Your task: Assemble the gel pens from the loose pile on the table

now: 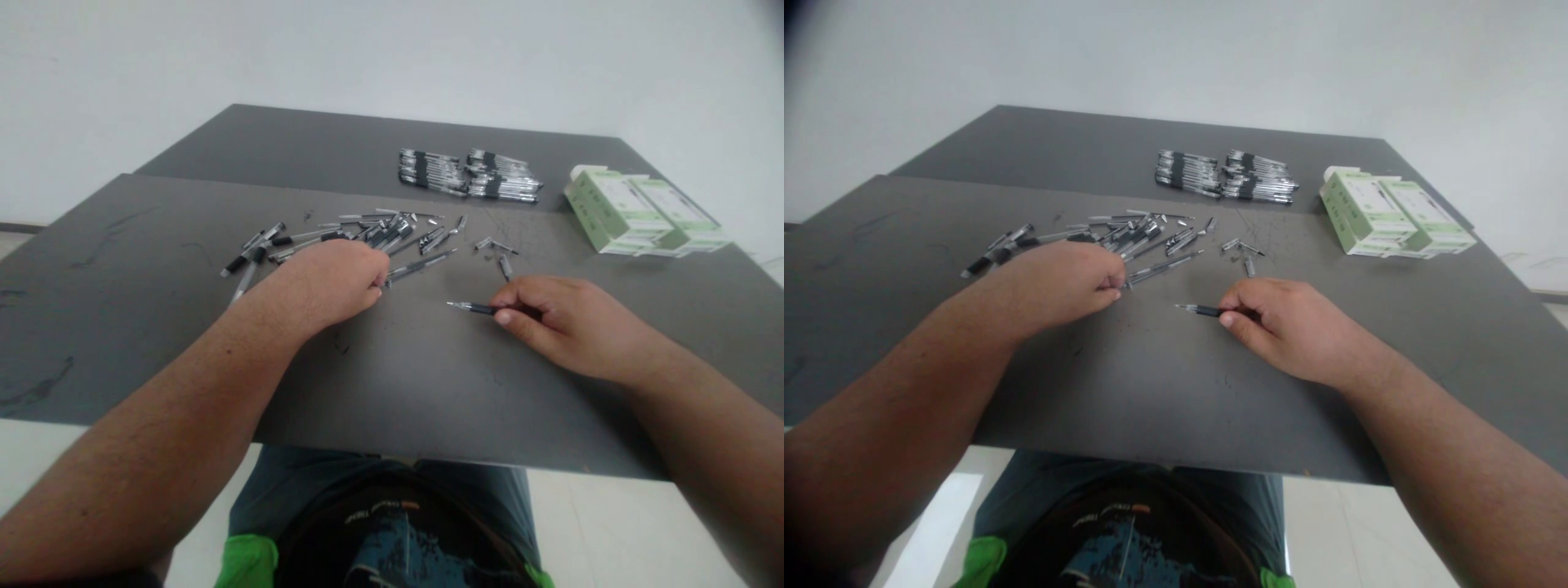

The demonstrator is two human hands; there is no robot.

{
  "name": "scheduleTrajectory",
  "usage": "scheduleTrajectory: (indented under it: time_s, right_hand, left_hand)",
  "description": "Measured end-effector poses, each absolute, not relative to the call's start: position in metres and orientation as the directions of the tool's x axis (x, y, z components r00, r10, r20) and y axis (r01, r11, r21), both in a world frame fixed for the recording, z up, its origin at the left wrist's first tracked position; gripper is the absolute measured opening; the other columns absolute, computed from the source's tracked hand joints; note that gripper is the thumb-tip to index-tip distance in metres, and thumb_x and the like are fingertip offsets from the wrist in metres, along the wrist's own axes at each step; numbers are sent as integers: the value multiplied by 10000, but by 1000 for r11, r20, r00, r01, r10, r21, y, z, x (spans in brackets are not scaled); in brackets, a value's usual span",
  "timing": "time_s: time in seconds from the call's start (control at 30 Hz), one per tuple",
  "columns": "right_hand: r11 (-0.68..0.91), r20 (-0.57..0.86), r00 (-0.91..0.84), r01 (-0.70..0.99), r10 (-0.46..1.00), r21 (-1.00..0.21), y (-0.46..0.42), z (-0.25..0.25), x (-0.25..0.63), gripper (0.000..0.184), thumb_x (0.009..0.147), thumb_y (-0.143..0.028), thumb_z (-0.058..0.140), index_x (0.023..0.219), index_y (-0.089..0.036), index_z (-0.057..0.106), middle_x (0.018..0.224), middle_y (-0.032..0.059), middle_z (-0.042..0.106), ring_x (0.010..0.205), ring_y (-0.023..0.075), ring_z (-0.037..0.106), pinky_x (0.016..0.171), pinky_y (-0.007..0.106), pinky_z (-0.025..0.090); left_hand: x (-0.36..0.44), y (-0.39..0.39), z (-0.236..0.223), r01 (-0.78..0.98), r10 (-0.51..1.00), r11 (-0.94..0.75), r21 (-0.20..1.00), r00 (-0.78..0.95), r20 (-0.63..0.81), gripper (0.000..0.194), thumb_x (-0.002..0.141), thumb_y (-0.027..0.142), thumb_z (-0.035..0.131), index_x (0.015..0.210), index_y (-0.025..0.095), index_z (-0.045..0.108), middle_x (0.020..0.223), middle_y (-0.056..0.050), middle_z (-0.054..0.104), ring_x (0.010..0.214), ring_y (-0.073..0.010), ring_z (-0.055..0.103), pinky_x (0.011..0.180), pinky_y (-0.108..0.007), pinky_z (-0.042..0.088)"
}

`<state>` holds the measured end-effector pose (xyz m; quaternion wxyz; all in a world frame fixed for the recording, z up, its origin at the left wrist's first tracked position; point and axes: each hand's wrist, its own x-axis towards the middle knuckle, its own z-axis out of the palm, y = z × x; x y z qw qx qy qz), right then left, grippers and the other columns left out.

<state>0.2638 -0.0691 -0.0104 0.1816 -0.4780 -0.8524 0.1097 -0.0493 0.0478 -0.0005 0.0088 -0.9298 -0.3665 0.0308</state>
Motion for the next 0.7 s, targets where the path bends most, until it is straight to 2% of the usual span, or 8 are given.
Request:
scheduleTrajectory:
  time_s: [0.17, 0.23, 0.37, 0.43, 0.7]
  right_hand:
    - [516, 204, -474, 773, 856, -370, -69, -11, 264, 156, 1082, -343, 605, 1045, -247, 723, 878, 32, 785, 757, 220, 742, 698, 342, 515]
    - [516, 204, -474, 773, 856, -369, -69, -11, 264, 156, 1080, -341, 608, 1044, -245, 726, 886, 31, 791, 766, 220, 749, 700, 339, 514]
    - [524, 228, -472, 774, 852, -356, -70, -8, 262, 173, 1087, -339, 597, 1052, -235, 731, 888, 27, 795, 769, 209, 752, 697, 324, 513]
    - [523, 246, -463, 779, 852, -346, -71, -6, 260, 169, 1083, -331, 597, 1048, -232, 729, 880, 23, 794, 764, 203, 750, 687, 318, 506]
    - [536, 312, -447, 783, 838, -316, -72, -1, 258, 140, 1073, -291, 594, 1027, -233, 713, 853, 5, 771, 735, 180, 722, 670, 304, 491]
  left_hand:
    - [-48, 46, 7, 696, 696, -718, -13, 718, -3, 155, 868, 273, 620, 833, 233, 766, 847, -49, 794, 757, -221, 689, 670, -323, 454]
    - [-46, 43, 11, 697, 703, -711, 97, 707, 70, 150, 868, 285, 640, 854, 232, 780, 819, -33, 785, 745, -216, 689, 690, -326, 462]
    - [-38, 29, 14, 583, 729, -656, 479, 655, 201, 125, 871, 315, 702, 880, 228, 790, 781, 16, 768, 715, -166, 687, 700, -292, 486]
    - [-32, 22, 12, 499, 741, -614, 611, 632, 228, 109, 873, 311, 725, 872, 218, 782, 763, 24, 760, 701, -147, 681, 681, -273, 488]
    - [-24, 15, -6, 318, 768, -501, 805, 591, 245, 102, 891, 313, 784, 926, 217, 774, 778, 16, 766, 688, -134, 686, 648, -263, 519]
